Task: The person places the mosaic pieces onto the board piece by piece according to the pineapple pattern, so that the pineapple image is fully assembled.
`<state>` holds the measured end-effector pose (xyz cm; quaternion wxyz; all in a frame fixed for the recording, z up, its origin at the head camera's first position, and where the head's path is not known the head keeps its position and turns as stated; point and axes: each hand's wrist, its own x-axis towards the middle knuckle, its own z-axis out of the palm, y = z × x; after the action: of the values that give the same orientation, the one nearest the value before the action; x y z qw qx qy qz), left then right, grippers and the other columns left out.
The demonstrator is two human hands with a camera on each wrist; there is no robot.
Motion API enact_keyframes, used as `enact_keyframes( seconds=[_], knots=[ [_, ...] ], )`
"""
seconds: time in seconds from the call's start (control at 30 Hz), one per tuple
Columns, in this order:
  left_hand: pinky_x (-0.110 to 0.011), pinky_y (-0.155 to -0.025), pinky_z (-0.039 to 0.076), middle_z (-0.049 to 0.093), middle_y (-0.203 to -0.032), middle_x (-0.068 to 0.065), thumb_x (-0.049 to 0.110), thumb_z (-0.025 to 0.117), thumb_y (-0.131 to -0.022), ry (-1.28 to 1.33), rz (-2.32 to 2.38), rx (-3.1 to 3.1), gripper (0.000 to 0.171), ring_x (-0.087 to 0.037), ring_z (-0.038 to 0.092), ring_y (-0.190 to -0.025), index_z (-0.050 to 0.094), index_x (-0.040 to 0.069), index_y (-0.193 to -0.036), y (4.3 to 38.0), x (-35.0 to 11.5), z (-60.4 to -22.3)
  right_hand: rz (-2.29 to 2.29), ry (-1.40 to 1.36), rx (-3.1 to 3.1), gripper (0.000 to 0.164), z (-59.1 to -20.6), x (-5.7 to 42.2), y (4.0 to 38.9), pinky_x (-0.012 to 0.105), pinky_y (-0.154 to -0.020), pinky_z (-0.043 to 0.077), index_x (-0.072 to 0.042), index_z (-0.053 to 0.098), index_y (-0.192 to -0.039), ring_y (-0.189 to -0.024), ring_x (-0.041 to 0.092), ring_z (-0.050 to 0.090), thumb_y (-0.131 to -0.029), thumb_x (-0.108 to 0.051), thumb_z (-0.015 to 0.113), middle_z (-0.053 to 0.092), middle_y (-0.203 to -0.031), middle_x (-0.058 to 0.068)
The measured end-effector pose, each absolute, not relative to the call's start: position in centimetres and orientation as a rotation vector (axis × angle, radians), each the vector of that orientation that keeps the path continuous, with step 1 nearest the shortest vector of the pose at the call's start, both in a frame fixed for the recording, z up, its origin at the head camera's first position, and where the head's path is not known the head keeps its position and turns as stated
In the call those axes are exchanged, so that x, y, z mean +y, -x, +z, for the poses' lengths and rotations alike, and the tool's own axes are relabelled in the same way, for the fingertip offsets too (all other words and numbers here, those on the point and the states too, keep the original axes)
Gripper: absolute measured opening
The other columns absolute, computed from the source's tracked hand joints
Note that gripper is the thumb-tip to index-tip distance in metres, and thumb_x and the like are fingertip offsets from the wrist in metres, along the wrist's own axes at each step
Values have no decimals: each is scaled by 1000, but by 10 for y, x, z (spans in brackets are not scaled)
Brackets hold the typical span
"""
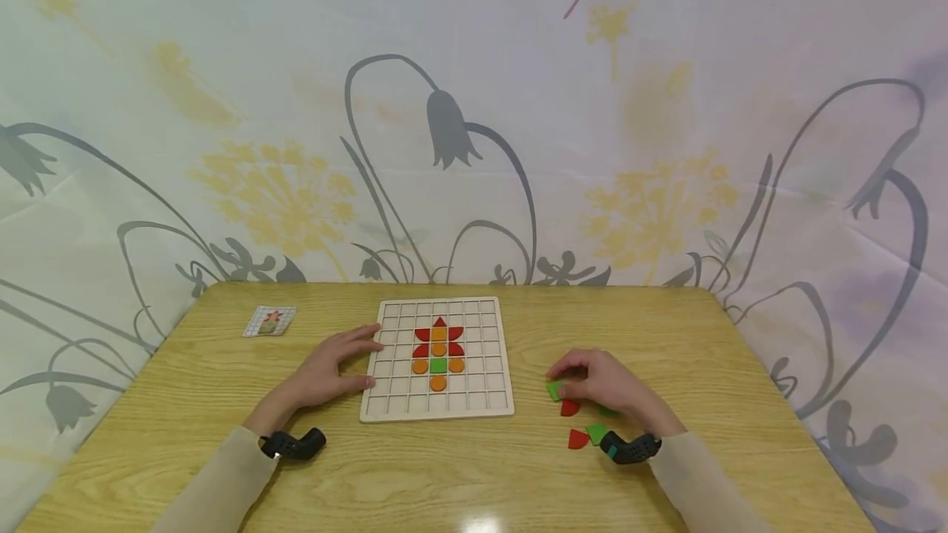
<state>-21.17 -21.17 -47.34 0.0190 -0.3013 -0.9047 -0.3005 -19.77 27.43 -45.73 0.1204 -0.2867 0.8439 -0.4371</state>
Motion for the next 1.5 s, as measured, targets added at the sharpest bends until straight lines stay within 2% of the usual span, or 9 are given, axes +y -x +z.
enact_keyframes(
  seconds=[0.3,0.57,0.77,1.03,1.2,1.5],
  knots=[
    [-66,-110,25,42,-154,-13,35,75,-88,956,-926,-2782,53,-40,36,-141,64,10,-133,211,-212,-470,-1245,860,2474,18,-458,271,199,25,-70,50,-5,74,-109,-83,10,58,-91,-7,72,66,-105,8],
    [-63,-112,23,41,-155,-12,36,75,-88,952,-933,-2807,54,-38,35,-142,64,11,-134,211,-211,-471,-1200,820,2544,18,-454,269,197,25,-66,48,-4,74,-108,-76,8,55,-91,-3,71,65,-96,0],
    [-63,-112,23,41,-155,-11,36,75,-87,943,-930,-2803,54,-38,34,-142,64,11,-133,210,-211,-471,-1199,792,2588,18,-451,267,196,25,-65,47,-3,74,-107,-74,8,52,-88,0,72,63,-91,4],
    [-64,-112,23,42,-154,-12,36,75,-88,939,-932,-2802,53,-38,34,-142,64,11,-133,211,-211,-473,-1198,740,2630,16,-451,265,196,26,-68,50,-7,73,-104,-79,10,57,-88,-4,74,65,-95,1],
    [-64,-112,24,42,-154,-12,37,74,-88,943,-922,-2803,53,-38,34,-142,64,11,-134,212,-211,-474,-1173,700,2664,17,-451,265,196,27,-66,48,-11,72,-107,-77,11,57,-90,-9,74,65,-98,1],
    [-62,-113,23,40,-156,-9,39,73,-89,925,-915,-2823,53,-36,33,-143,64,13,-134,212,-211,-474,-1187,636,2728,16,-453,261,196,27,-65,51,-11,73,-106,-80,12,62,-91,-15,75,68,-96,-1]
  ],
)
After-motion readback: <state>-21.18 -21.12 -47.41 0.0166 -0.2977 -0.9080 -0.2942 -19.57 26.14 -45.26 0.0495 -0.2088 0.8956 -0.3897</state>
